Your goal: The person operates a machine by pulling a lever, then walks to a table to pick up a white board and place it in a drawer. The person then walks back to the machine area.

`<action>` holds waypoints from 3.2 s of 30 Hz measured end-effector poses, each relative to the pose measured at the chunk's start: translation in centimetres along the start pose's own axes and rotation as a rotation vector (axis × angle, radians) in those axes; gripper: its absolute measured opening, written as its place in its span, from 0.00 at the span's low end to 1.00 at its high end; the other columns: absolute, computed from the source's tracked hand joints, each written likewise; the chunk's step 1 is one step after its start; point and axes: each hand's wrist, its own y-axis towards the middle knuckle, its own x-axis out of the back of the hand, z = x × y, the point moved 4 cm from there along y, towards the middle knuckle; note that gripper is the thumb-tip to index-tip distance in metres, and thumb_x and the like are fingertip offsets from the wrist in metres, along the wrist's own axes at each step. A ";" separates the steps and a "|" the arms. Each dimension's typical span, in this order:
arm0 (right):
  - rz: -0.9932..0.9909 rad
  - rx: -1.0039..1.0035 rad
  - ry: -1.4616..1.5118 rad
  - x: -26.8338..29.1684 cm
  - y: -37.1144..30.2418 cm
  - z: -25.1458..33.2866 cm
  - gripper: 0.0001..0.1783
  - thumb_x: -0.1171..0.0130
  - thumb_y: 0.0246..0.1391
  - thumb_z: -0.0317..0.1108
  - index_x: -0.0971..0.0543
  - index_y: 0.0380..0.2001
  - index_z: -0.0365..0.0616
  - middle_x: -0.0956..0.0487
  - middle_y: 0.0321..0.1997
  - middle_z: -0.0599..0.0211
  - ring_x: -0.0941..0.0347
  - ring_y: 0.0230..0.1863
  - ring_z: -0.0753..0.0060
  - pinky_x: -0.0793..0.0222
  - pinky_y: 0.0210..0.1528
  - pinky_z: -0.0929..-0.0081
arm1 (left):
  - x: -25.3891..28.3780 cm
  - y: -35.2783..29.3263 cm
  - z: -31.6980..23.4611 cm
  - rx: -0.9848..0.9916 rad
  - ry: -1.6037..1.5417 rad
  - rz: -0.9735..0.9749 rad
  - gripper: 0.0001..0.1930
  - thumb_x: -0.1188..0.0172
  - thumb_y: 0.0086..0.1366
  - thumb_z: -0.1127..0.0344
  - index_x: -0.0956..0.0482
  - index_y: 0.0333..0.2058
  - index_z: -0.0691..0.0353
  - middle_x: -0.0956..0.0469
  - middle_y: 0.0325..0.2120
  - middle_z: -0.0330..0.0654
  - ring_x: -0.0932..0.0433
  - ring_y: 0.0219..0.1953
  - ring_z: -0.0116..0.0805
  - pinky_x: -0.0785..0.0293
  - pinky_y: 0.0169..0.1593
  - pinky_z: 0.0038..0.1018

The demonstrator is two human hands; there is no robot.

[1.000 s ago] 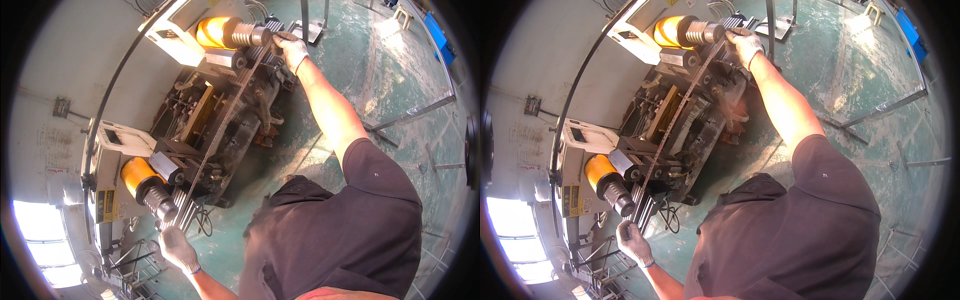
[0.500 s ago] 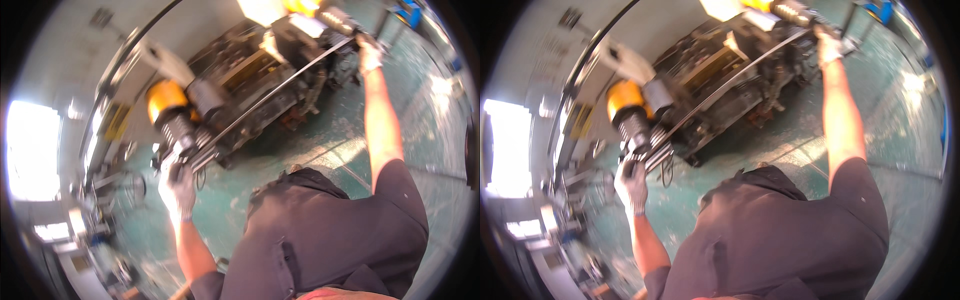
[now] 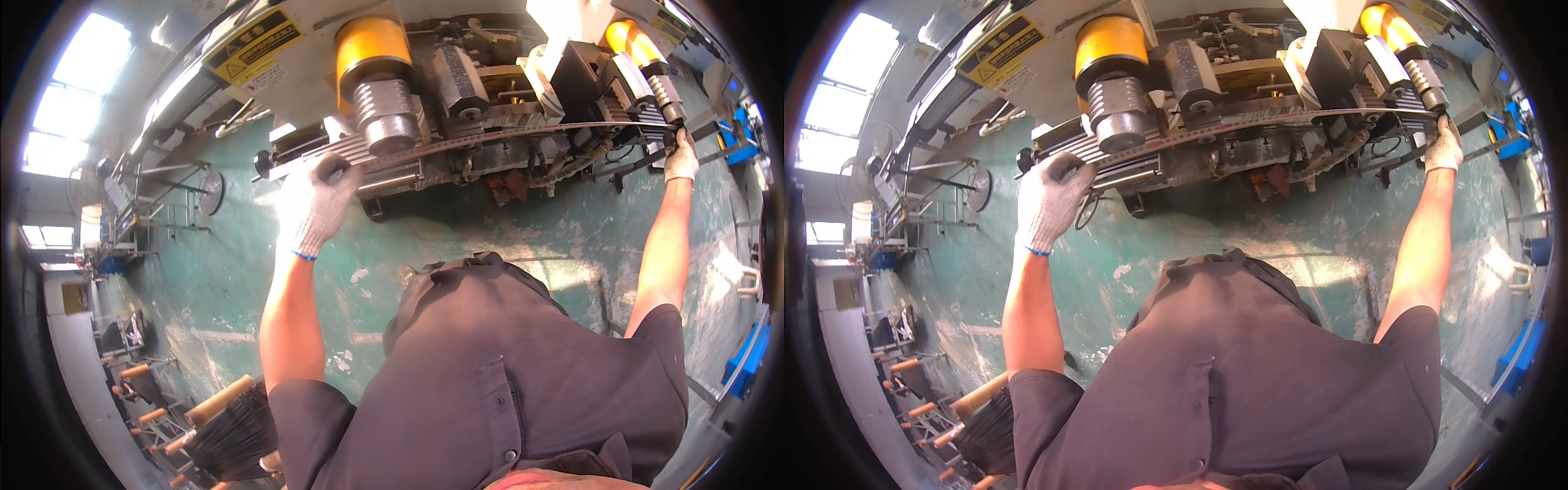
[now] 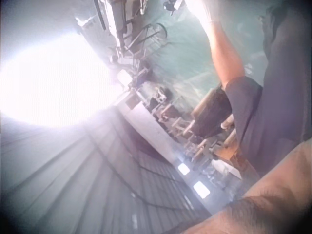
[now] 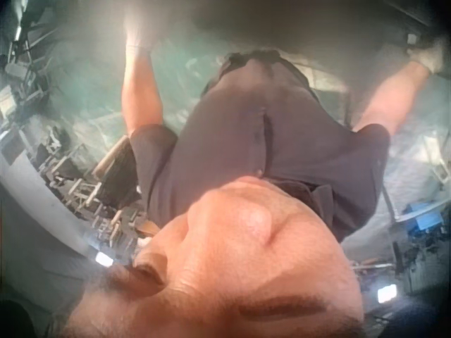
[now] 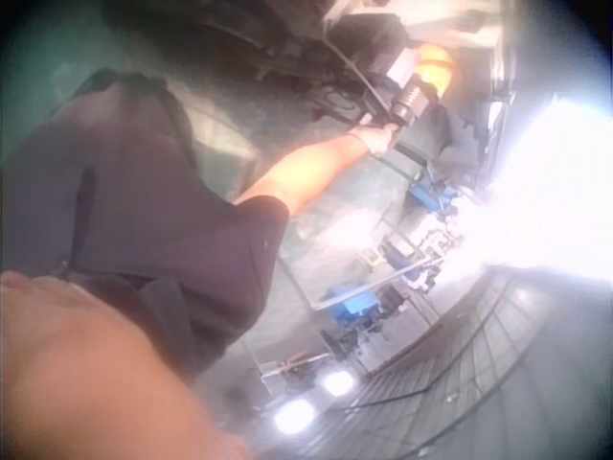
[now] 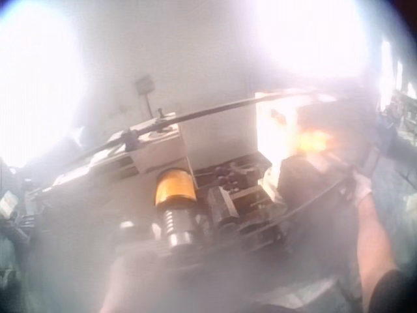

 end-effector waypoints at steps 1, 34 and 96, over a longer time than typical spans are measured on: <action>0.006 -0.006 -0.024 0.4 0.8 -0.2 0.17 0.34 0.72 0.35 0.17 0.60 0.44 0.14 0.48 0.70 0.17 0.45 0.72 0.18 0.52 0.72 | 0.3 0.2 -0.1 -0.003 0.042 0.015 0.18 0.32 0.67 0.55 0.12 0.41 0.68 0.13 0.32 0.51 0.14 0.34 0.40 0.20 0.45 0.32; 0.094 0.000 -0.007 0.8 2.5 -0.7 0.11 0.32 0.70 0.32 0.17 0.52 0.41 0.15 0.40 0.67 0.18 0.35 0.71 0.19 0.41 0.73 | 0.9 1.1 1.0 0.029 0.061 0.074 0.22 0.31 0.64 0.49 0.09 0.44 0.63 0.10 0.35 0.48 0.11 0.37 0.38 0.17 0.49 0.32; 1.134 1.378 -1.392 -74.4 -50.6 14.3 0.24 0.28 0.57 0.43 0.13 0.49 0.35 0.12 0.49 0.42 0.15 0.56 0.46 0.20 0.59 0.57 | -4.2 8.6 8.9 -0.624 0.027 -0.301 0.12 0.27 0.57 0.61 0.16 0.38 0.56 0.20 0.30 0.46 0.18 0.34 0.49 0.20 0.36 0.43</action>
